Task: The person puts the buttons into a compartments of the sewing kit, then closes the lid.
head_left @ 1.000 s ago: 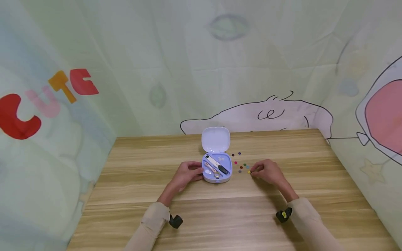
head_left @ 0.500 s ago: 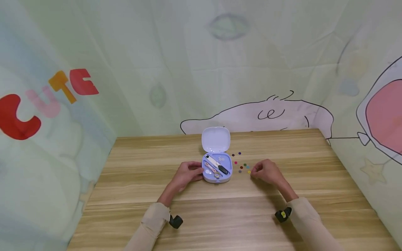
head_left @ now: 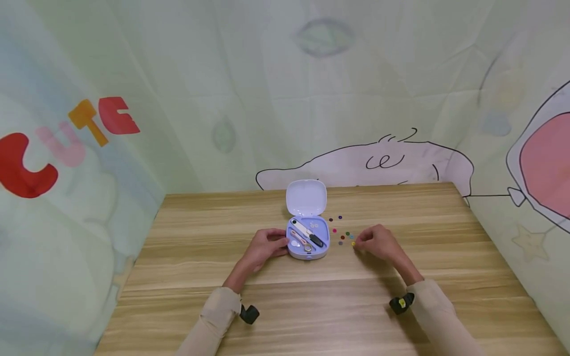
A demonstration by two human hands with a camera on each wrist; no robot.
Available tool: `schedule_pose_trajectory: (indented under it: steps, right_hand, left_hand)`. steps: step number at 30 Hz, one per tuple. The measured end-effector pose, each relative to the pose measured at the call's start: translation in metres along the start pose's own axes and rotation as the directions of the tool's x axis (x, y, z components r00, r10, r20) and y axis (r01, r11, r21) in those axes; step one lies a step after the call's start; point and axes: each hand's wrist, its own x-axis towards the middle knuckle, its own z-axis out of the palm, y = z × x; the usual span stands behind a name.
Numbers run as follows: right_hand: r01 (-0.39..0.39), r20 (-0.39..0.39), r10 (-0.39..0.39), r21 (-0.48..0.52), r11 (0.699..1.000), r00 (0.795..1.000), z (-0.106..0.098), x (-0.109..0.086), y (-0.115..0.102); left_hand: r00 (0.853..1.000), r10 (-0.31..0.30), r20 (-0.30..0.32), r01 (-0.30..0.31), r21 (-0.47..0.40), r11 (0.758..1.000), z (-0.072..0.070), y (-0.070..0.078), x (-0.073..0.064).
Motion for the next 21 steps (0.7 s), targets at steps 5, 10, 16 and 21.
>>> schedule_pose_trajectory:
  steps: [5, 10, 16, 21]
  right_hand:
    - [0.010, -0.012, -0.010, -0.001, 1.000, 1.000, -0.003, 0.005, -0.008]
    - [0.018, -0.005, -0.018, 0.020, 1.000, 1.000, -0.006, 0.009, -0.021]
    - [0.044, -0.003, -0.044, 0.042, 0.998, 0.999, -0.006, 0.014, -0.036]
    - [0.056, 0.004, -0.056, 0.069, 0.996, 0.998, -0.001, 0.020, -0.048]
  left_hand:
    - [1.000, -0.002, -0.002, 0.002, -0.005, 1.000, 0.000, -0.001, 0.001]
    - [1.000, -0.004, -0.010, 0.004, 0.000, 1.000, 0.000, -0.001, 0.001]
    - [1.000, -0.007, -0.008, 0.007, -0.008, 1.000, 0.000, -0.001, 0.002]
    - [1.000, -0.007, -0.006, 0.007, -0.008, 1.000, 0.000, -0.001, 0.000]
